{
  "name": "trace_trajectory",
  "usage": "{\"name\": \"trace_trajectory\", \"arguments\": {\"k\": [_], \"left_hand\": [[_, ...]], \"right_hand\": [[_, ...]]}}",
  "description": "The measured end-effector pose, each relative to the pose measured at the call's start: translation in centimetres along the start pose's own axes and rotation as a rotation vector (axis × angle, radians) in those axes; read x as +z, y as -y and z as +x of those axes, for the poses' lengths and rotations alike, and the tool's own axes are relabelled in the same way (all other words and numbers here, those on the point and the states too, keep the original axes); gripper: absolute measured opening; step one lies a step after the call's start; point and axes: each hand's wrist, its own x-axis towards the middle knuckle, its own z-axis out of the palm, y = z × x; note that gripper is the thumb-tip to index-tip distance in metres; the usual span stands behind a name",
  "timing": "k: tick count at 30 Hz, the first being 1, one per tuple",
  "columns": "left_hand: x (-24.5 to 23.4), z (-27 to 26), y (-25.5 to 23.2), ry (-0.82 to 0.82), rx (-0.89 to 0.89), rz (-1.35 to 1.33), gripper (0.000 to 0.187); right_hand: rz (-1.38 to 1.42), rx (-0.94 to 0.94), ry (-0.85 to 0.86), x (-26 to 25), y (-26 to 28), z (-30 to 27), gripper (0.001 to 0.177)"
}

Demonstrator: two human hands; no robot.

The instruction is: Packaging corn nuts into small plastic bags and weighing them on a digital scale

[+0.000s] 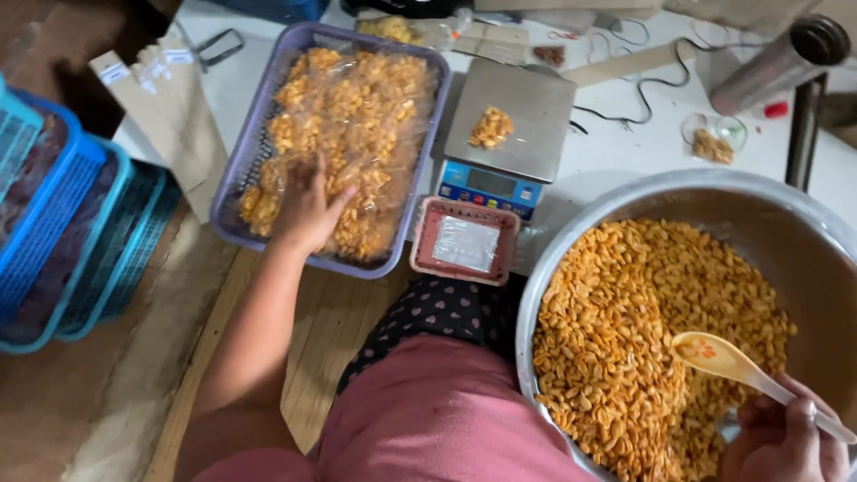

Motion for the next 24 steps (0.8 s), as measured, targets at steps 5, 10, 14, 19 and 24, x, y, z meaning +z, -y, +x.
{"name": "trace_trajectory", "arguments": {"k": [5,10,14,19,24], "left_hand": [[3.6,1.0,-4.4,-0.465,0.319,0.335,0.09],[13.0,0.0,-9.1,-0.23,1.055,0.255,0.017],[18.4,3.0,-7.1,0.263,0.798,0.431,0.056],[9.7,-3.8,-16.5,0.337,0.493,0.455,0.034],[15.8,2.6,-9.6,0.086,0.802,0.019,0.025]], "right_hand": [[-0.185,-0.038,-0.155,-6.7,-4.0,0.6,0.014],[-1.241,0.3,0.153,-8.7,-4.8,-0.3,0.05],[-0.668,0.263,0.049,-6.7,-11.0,-2.9,0.026],[-0.152,0.393,-0.012,-0.8,-4.8,-4.4,0.025],[0.045,0.261,-0.025,0.2,-1.8,-3.5,0.023]]}}
